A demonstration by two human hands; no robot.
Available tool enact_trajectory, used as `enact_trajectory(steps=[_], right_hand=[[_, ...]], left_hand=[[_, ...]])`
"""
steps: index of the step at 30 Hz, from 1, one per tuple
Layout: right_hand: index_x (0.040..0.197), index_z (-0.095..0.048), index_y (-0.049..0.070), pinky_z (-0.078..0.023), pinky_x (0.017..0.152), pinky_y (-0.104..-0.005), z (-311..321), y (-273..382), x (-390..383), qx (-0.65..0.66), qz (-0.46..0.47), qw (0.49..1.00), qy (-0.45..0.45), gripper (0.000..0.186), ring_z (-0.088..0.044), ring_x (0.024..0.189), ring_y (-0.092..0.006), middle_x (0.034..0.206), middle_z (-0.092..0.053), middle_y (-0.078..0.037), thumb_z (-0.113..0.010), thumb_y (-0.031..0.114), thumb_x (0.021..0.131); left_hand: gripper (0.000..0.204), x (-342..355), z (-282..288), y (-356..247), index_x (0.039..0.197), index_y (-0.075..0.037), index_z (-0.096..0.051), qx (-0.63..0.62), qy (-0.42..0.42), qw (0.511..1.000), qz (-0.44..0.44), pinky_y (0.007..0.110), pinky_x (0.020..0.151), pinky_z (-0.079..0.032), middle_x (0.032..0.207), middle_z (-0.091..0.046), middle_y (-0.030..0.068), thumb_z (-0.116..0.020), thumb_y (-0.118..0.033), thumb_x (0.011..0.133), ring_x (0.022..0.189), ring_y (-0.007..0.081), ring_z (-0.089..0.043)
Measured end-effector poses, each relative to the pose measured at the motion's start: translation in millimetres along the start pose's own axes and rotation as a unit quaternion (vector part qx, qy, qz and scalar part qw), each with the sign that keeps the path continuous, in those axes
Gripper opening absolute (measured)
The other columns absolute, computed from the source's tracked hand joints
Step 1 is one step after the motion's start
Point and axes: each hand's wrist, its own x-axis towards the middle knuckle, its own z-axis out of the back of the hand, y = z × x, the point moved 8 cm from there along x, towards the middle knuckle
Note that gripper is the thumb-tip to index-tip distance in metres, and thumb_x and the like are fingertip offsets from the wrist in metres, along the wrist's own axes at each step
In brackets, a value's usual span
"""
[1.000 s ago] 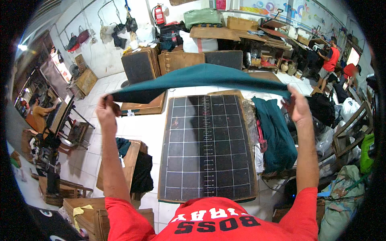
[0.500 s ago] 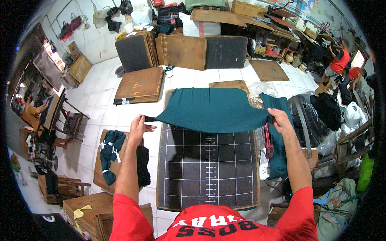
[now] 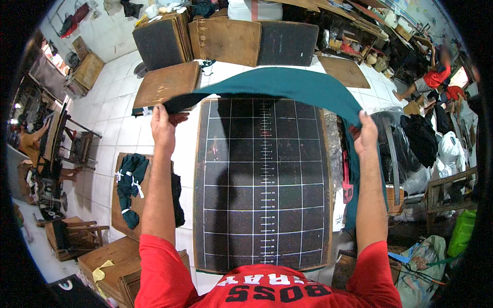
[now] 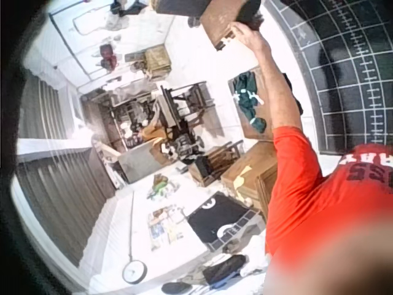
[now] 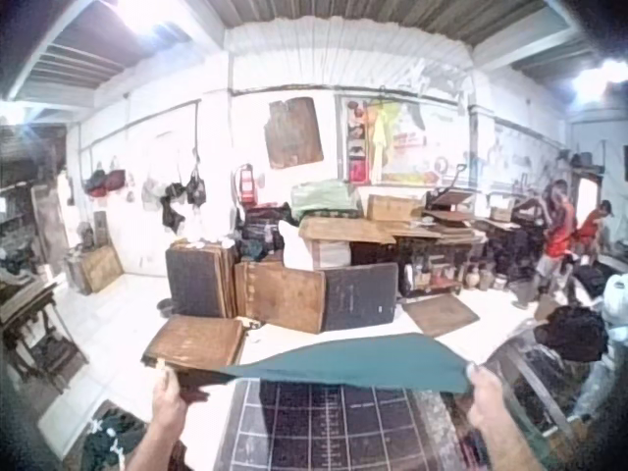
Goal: The person marks a grid on a large board with a pink marker, then repeatedly places a dark green fabric piece on the board, aligns it, and smooths it out. The person repeats this placement and smoothing cycle multiple times.
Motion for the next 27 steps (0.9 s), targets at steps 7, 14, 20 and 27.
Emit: enact_trajectory(steps=[7,14,20,27], right_hand=[[0.146,-0.051,0.018,-0.051,0.094,-0.049,22.6,-83.5,-39.0,-0.593,0.13,0.79,0.087,0.052,-0.065,0.107,-0.0461,0.12,-0.066,-0.028,-0.062,0.019,0.095],[0.146,-0.053,0.027,-0.053,0.09,-0.0501,82.1,-133.6,-95.9,-0.664,0.063,0.71,0.223,0.05,-0.067,0.102,-0.0429,0.118,-0.069,-0.022,-0.06,0.023,0.097],[0.144,-0.056,0.027,-0.053,0.089,-0.0514,130.1,-157.0,-151.6,-0.688,0.054,0.688,0.225,0.048,-0.068,0.096,-0.0416,0.112,-0.072,-0.019,-0.061,0.025,0.096],[0.144,-0.056,0.028,-0.054,0.077,-0.055,153.5,-157.4,-216.5,-0.659,0.049,0.718,0.217,0.051,-0.067,0.082,-0.0469,0.09,-0.07,-0.024,-0.063,0.025,0.094]], left_hand=[[0.035,-71.5,72.0,138.7,0.11,0.0,-0.054,0.095,-0.022,0.981,0.167,0.034,0.07,-0.06,0.092,-0.068,0.0126,-0.037,-0.031,0.112,0.077,0.0209,-0.072],[0.031,-166.2,109.3,179.5,0.101,0.0,-0.052,0.187,0.024,0.952,0.242,0.034,0.07,-0.061,0.091,-0.066,0.0139,-0.039,-0.026,0.111,0.077,0.0239,-0.074],[0.029,-239.9,124.0,180.7,0.101,0.001,-0.053,0.15,-0.018,0.951,0.269,0.035,0.072,-0.062,0.093,-0.066,0.0133,-0.04,-0.023,0.111,0.079,0.0233,-0.072],[0.029,-307.6,147.5,164.1,0.108,0.0,-0.058,0.13,-0.058,0.939,0.312,0.038,0.075,-0.061,0.099,-0.067,0.0118,-0.044,-0.026,0.109,0.08,0.0226,-0.071]])
